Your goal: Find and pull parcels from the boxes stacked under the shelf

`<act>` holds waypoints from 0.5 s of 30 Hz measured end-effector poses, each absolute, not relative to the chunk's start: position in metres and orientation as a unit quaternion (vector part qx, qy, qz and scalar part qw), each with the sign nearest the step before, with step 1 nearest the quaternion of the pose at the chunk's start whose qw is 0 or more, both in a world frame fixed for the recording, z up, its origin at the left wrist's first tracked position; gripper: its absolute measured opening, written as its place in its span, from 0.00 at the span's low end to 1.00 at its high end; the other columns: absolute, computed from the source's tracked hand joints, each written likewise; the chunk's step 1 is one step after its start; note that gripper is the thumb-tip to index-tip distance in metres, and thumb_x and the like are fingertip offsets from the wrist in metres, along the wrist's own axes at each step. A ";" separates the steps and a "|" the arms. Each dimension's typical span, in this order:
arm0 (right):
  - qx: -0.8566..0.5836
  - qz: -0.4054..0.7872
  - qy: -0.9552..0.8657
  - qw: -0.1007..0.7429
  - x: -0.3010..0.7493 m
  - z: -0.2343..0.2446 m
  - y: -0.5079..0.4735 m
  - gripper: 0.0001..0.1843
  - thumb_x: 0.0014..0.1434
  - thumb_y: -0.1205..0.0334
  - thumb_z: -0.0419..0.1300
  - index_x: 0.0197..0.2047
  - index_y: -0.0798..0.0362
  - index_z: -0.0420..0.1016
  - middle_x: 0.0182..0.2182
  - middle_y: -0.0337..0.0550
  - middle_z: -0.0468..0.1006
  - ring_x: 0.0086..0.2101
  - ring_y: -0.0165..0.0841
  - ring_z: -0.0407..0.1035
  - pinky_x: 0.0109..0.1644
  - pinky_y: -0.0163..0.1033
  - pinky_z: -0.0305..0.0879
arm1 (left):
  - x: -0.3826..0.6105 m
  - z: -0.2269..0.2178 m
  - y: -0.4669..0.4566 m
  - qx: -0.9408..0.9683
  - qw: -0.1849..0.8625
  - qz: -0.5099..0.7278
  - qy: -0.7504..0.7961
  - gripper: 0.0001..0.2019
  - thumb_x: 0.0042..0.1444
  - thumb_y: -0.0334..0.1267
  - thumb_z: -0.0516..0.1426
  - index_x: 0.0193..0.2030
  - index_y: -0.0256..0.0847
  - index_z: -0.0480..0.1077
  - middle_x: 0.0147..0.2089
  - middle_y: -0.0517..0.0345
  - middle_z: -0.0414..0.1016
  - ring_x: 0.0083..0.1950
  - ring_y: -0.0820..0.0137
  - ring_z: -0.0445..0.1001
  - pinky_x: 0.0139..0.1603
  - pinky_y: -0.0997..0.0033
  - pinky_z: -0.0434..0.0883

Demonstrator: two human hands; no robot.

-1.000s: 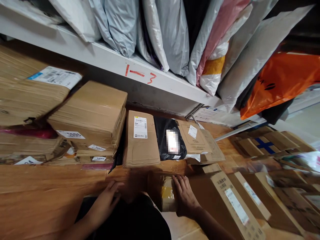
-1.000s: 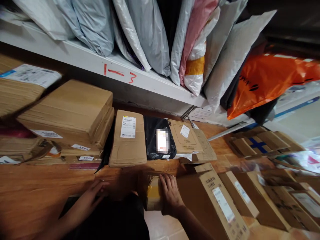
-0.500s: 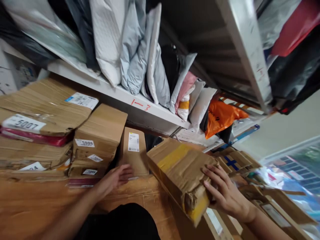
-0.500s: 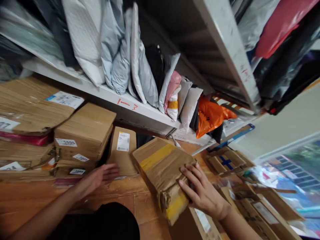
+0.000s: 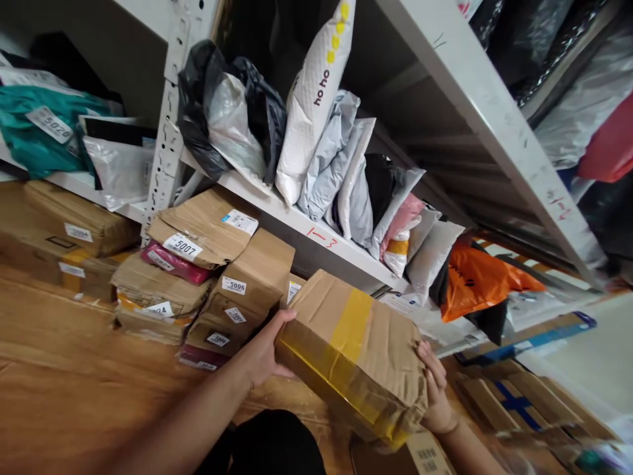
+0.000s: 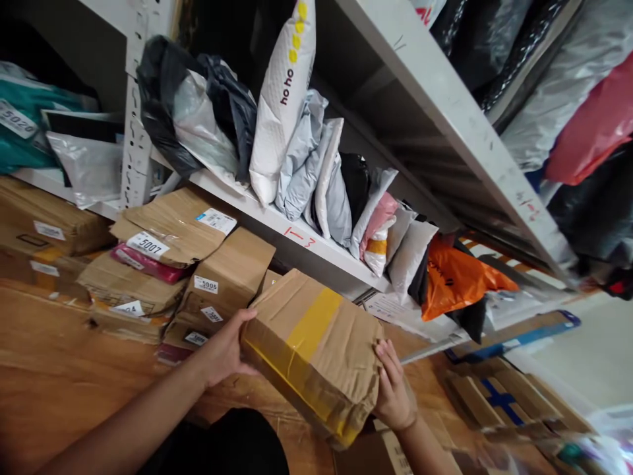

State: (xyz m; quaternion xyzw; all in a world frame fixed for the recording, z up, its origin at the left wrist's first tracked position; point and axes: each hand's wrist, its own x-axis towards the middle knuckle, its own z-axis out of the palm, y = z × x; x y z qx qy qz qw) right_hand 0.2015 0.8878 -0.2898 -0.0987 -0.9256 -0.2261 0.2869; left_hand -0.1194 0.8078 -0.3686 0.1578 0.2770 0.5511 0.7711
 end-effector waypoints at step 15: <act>-0.552 0.567 -0.442 0.422 0.149 -0.333 0.843 0.38 0.38 0.25 0.57 0.35 0.52 0.79 0.44 0.51 0.80 0.52 0.53 0.68 0.56 0.56 0.64 | -0.079 -0.375 0.776 0.748 0.113 0.516 0.402 0.69 0.17 0.42 0.71 0.68 0.47 0.37 0.63 0.40 0.40 0.63 0.41 0.46 0.60 0.34 0.56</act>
